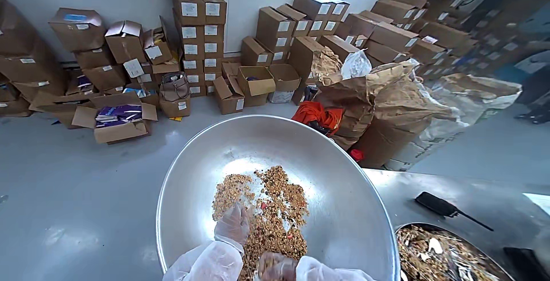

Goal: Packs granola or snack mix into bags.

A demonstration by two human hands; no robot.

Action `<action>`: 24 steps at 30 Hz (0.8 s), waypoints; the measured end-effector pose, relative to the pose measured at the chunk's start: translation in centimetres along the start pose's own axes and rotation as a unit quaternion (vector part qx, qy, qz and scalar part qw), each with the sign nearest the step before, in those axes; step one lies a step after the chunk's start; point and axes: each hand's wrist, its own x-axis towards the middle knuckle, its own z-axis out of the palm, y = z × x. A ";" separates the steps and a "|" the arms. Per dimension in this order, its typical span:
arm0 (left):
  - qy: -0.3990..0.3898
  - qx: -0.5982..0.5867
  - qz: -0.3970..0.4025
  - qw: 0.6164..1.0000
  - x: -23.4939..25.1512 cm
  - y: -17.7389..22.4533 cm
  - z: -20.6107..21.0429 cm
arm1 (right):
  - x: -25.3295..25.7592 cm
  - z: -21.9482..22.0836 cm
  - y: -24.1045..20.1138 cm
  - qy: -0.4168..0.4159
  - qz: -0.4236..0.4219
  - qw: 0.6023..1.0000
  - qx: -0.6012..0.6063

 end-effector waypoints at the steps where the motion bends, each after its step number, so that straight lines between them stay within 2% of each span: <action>1: -0.009 0.014 0.005 1.000 0.1 0.0 0.2 | 0.0 -0.8 -0.6 -0.025 -0.048 0.994 0.095; 3: -0.030 0.040 0.015 0.999 0.3 0.2 0.7 | -0.9 -0.9 -3.4 -0.036 -0.102 0.972 0.210; 6: -0.025 0.025 0.033 0.999 0.3 0.4 1.7 | -2.3 1.5 -8.7 0.119 -0.083 0.935 0.323; 8: -0.015 0.003 0.032 0.999 0.1 0.7 2.0 | -2.0 2.8 -10.8 0.220 -0.053 0.913 0.341; 10: -0.020 0.001 0.029 0.999 -0.3 0.9 1.8 | -1.6 3.2 -11.5 0.257 -0.047 0.914 0.311; 16: -0.019 -0.030 0.004 0.999 0.0 0.7 1.6 | -1.0 2.8 -12.2 0.277 -0.025 0.925 0.258; 24: -0.047 0.017 -0.045 0.998 0.2 0.9 1.3 | -2.3 2.9 -13.3 0.256 -0.015 0.958 0.128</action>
